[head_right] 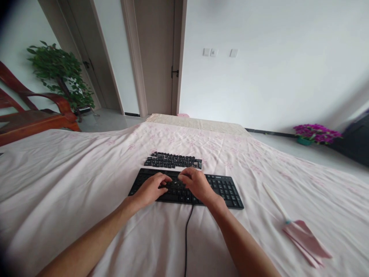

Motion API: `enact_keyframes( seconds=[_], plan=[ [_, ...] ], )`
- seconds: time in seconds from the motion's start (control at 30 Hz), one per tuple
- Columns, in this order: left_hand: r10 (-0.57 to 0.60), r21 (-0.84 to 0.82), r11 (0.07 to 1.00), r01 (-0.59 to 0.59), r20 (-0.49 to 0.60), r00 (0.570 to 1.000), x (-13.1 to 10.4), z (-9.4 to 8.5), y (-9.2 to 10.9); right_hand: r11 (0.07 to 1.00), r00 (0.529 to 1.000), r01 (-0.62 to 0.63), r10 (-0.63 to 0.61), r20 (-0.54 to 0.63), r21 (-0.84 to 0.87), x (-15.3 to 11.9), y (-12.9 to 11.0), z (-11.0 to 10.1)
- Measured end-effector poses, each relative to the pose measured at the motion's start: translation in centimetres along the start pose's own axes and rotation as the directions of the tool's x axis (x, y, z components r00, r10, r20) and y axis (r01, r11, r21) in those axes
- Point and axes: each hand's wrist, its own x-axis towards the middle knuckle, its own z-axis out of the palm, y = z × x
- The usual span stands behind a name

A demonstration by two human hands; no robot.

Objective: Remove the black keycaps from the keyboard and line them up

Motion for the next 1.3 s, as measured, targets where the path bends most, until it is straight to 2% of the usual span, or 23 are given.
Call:
enact_keyframes(
  seconds=[0.17, 0.27, 0.4, 0.67, 0.83, 0.93, 1.07, 1.2, 1.3],
  plan=[
    [0.066, 0.118, 0.991, -0.068, 0.019, 0.998, 0.5, 0.0, 0.9, 0.995, 0.995, 0.093, -0.092, 0.031, -0.045, -0.5, -0.6, 0.9],
    [0.082, 0.122, 0.989, -0.088, 0.055, 0.995, 0.4, 0.5, 0.8, 0.983, 0.986, 0.164, -0.161, 0.046, -0.087, -0.6, -1.1, 1.3],
    [0.092, 0.103, 0.99, -0.096, 0.04, 0.995, 0.3, 1.1, 0.3, 0.958, 0.97, 0.242, -0.234, 0.067, -0.152, -0.5, -1.6, 1.4],
    [0.127, 0.145, 0.981, -0.13, 0.026, 0.991, 0.3, 1.4, 0.3, 0.948, 0.968, 0.251, -0.241, 0.075, -0.194, -0.2, -1.8, 2.0],
    [0.141, 0.172, 0.976, -0.136, -0.022, 0.99, -0.1, 1.9, 0.4, 0.928, 0.941, 0.337, -0.33, 0.071, -0.159, -0.2, -0.6, 2.7],
    [0.152, 0.163, 0.976, -0.141, -0.054, 0.987, -0.3, 2.3, 0.5, 0.905, 0.917, 0.398, -0.396, 0.045, -0.147, -0.1, 0.6, 3.1],
    [0.171, 0.133, 0.978, -0.16, -0.078, 0.982, -0.4, 2.6, 0.7, 0.9, 0.901, 0.425, -0.431, -0.048, -0.1, -0.3, 2.1, 3.5],
    [0.171, 0.043, 0.985, -0.168, -0.092, 0.981, -0.5, 2.9, 0.9, 0.916, 0.901, 0.401, -0.399, -0.171, -0.022, -0.8, 2.8, 3.7],
    [0.14, -0.034, 0.989, -0.143, -0.076, 0.987, -0.5, 3.1, 0.9, 0.925, 0.902, 0.38, -0.377, -0.212, -0.029, -1.0, 2.6, 3.6]
  ],
)
